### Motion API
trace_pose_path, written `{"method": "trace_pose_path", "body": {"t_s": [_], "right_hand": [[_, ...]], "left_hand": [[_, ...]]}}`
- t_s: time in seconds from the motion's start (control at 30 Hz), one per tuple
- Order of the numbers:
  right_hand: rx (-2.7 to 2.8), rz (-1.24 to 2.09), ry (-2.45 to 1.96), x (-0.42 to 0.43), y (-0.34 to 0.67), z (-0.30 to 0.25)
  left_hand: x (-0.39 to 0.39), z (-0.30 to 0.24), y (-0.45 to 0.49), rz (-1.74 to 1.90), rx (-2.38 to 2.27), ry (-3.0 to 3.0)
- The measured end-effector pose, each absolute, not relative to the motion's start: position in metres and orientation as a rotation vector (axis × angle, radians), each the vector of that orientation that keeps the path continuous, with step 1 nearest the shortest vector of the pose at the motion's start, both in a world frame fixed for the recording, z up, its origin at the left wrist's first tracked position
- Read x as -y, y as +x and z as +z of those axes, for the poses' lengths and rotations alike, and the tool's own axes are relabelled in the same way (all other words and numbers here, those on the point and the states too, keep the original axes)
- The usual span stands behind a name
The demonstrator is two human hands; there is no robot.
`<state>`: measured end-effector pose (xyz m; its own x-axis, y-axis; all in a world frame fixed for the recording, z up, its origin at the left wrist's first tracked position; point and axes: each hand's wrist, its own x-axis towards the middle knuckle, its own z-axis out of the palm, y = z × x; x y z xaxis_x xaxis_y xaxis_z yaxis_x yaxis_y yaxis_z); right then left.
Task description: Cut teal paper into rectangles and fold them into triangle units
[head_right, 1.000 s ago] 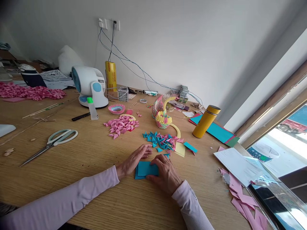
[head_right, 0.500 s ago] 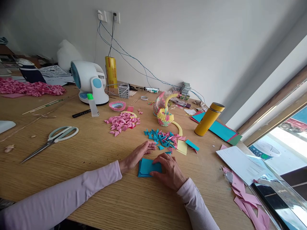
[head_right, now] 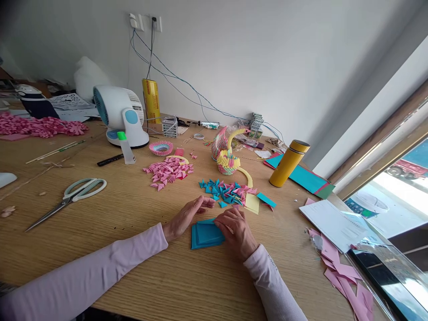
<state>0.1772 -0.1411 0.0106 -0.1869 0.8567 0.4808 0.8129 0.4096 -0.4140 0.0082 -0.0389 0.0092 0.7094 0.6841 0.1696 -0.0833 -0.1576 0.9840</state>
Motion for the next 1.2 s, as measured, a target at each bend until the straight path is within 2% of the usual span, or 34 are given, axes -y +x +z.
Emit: {"method": "trace_pose_path", "body": {"t_s": [0.13,0.27,0.83,1.2], "right_hand": [[1.82,-0.089,-1.455,0.138,0.176,0.011],[1.663,-0.113,-1.476,0.135,0.178,0.008],[1.357,0.395,-1.447,0.136,0.17,0.012],[1.128,0.591,-1.34,0.136,0.172,0.015]], "left_hand": [[0.04,0.018,0.003,0.788,-0.451,1.776],[0.037,0.013,0.003,0.807,-0.465,1.929],[0.03,0.008,0.007,0.779,-0.487,1.723],[0.03,0.014,0.004,0.727,-0.539,1.485]]}}
